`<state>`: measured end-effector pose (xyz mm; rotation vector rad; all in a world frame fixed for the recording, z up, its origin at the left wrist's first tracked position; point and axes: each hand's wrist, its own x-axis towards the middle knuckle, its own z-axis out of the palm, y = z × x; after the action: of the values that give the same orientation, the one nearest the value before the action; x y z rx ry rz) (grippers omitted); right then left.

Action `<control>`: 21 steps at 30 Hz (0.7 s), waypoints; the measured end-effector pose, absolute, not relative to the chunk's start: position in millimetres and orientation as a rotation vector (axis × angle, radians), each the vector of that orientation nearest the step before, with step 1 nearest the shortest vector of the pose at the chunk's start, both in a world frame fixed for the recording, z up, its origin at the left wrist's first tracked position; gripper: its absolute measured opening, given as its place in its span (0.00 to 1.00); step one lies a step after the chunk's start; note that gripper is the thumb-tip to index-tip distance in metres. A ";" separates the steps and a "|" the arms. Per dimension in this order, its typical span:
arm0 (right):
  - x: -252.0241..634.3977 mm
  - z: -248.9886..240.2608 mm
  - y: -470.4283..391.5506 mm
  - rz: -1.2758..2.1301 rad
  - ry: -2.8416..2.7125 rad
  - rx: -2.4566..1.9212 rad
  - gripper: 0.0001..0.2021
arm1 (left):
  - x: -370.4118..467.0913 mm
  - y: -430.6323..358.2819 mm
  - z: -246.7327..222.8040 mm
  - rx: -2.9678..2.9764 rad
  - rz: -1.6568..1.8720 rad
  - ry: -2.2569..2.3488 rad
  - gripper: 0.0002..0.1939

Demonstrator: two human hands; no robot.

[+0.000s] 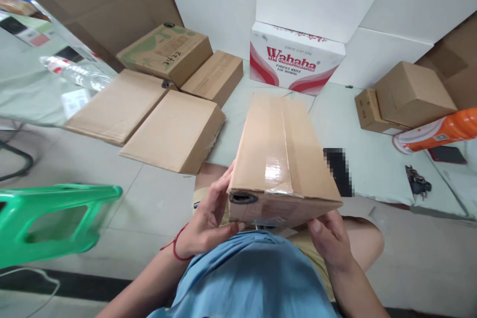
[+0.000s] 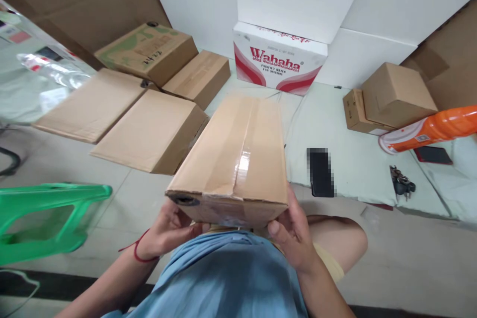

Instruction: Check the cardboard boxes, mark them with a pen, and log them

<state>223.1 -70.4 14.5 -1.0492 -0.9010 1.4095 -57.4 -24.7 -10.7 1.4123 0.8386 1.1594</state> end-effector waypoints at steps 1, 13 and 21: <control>223.5 16.9 -69.6 1.387 -0.975 -1.064 0.30 | -57.1 -25.9 -14.4 1.321 1.111 0.823 0.38; 208.1 27.6 -38.8 0.653 -1.959 -1.027 0.39 | -38.7 -21.7 -11.4 0.515 1.281 0.960 0.45; 220.9 1.2 -17.2 0.489 -1.777 -1.186 0.31 | -30.5 -18.3 5.9 0.643 1.380 0.789 0.18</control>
<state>220.9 -17.2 1.2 -1.1856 -1.7771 0.4893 -30.5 -18.3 5.9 0.6433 0.7893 1.3803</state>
